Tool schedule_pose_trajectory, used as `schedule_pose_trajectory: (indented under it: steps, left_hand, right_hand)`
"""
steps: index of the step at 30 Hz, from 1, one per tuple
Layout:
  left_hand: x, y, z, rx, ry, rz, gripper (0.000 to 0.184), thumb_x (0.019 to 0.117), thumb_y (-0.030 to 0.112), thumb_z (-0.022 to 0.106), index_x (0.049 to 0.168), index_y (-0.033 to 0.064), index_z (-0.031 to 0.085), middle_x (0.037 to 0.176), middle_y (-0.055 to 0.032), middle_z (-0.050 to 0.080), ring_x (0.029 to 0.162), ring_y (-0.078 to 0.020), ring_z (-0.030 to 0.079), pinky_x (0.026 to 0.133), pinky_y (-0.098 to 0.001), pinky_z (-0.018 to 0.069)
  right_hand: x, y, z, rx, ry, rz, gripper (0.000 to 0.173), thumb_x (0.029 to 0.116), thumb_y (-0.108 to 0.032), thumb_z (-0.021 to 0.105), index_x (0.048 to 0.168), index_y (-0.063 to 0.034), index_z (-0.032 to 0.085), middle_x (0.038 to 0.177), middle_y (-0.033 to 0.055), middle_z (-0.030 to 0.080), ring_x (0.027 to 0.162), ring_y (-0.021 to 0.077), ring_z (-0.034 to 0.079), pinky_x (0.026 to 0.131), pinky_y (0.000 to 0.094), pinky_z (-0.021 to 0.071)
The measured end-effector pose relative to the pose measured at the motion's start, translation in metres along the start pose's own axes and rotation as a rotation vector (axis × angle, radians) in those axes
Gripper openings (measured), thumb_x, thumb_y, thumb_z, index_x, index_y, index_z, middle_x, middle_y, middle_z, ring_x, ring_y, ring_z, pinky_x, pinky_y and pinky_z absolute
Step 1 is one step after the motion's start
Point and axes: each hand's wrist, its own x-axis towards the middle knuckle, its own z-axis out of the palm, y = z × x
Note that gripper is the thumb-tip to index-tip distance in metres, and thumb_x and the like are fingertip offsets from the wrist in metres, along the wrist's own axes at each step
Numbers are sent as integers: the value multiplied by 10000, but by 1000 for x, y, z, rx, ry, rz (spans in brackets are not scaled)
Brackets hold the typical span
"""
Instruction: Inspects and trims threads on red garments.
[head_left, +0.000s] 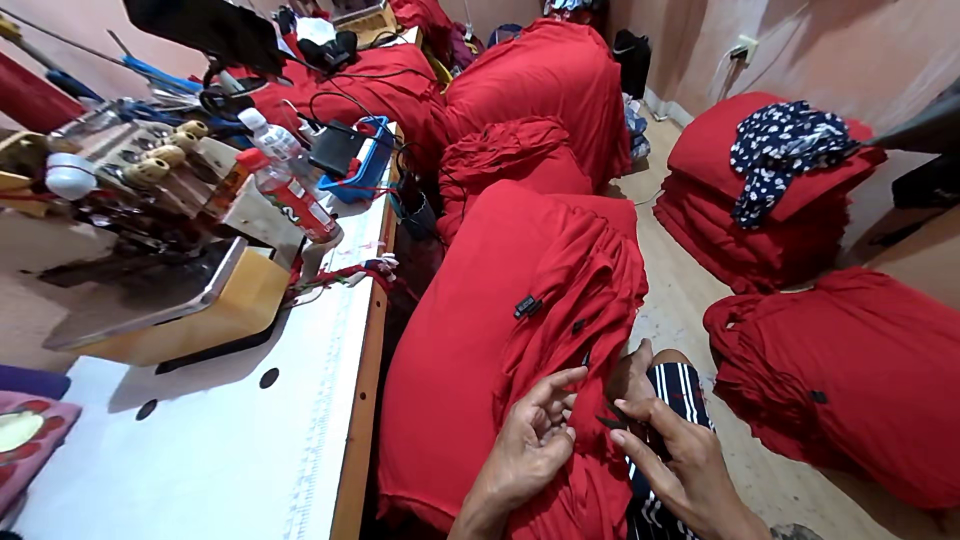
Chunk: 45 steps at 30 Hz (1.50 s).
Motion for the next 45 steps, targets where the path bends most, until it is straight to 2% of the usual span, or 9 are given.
schedule_pose_trajectory:
  steps: [5, 10, 15, 23, 29, 33, 36, 39, 45]
  left_hand:
    - [0, 0, -1, 4, -21, -13, 597, 820, -127, 491, 1410, -149, 402, 1132, -39, 671, 956, -15, 654, 847, -209, 560]
    - [0, 0, -1, 20, -32, -21, 592, 823, -127, 483, 1410, -148, 407, 1118, -37, 670, 939, -3, 644, 825, -190, 550]
    - [1, 0, -1, 26, -41, -11, 589, 822, -130, 485, 1406, -147, 410, 1117, -38, 674, 943, -13, 653, 829, -201, 558]
    - [0, -1, -1, 27, -41, -2, 583, 822, -129, 488, 1400, -146, 415, 1115, -34, 677, 942, -2, 651, 818, -192, 556]
    - [0, -2, -1, 17, -31, 2, 579, 823, -127, 489, 1396, -149, 414, 1117, -32, 673, 941, -4, 649, 820, -191, 555]
    - [0, -1, -1, 21, -36, -5, 580, 825, -122, 488, 1399, -148, 407, 1112, -32, 673, 940, -4, 649, 819, -195, 556]
    - [0, -1, 0, 53, -32, -2, 576, 824, -119, 492, 1395, -146, 422, 1107, -38, 673, 933, -3, 647, 811, -190, 553]
    - [0, -2, 0, 59, -31, 5, 573, 823, -118, 490, 1393, -142, 426, 1105, -33, 666, 931, -1, 643, 811, -185, 551]
    - [-1, -2, 0, 26, -36, -1, 592, 823, -130, 492, 1407, -142, 402, 1104, -37, 676, 937, -10, 654, 821, -199, 560]
  right_hand:
    - [2, 2, 4, 30, -1, -6, 304, 1024, -321, 572, 1115, -48, 667, 885, 67, 694, 732, 54, 626, 662, 176, 510]
    - [5, 2, 3, 84, -27, 77, 311, 1015, -319, 584, 1105, -36, 676, 869, 55, 688, 711, 37, 618, 645, 182, 511]
    - [7, 4, 2, 199, -84, 138, 306, 1002, -283, 598, 1096, -5, 682, 876, 39, 686, 728, -23, 606, 669, 127, 502]
    - [6, 5, 4, 216, 2, 136, 245, 1027, -222, 569, 1041, -11, 691, 887, 18, 703, 784, -52, 629, 725, 109, 515]
    - [5, 1, 0, 263, 50, 143, 281, 1027, -263, 583, 1082, -1, 665, 941, 6, 701, 847, -73, 631, 768, 98, 524]
    - [1, -1, 2, 167, -48, 65, 325, 1022, -331, 586, 1127, -34, 668, 920, 52, 708, 765, 6, 636, 690, 158, 526]
    - [1, -3, 2, -8, -45, 17, 296, 1029, -320, 551, 1067, -62, 692, 843, 53, 707, 671, 87, 648, 582, 233, 525]
    - [2, -4, -1, -73, 23, 33, 276, 1043, -283, 531, 1028, -64, 697, 839, 53, 710, 702, 79, 661, 604, 224, 521]
    - [2, -5, -3, 151, -4, 2, 321, 1003, -318, 620, 1170, -46, 653, 941, 54, 703, 747, -6, 606, 681, 124, 500]
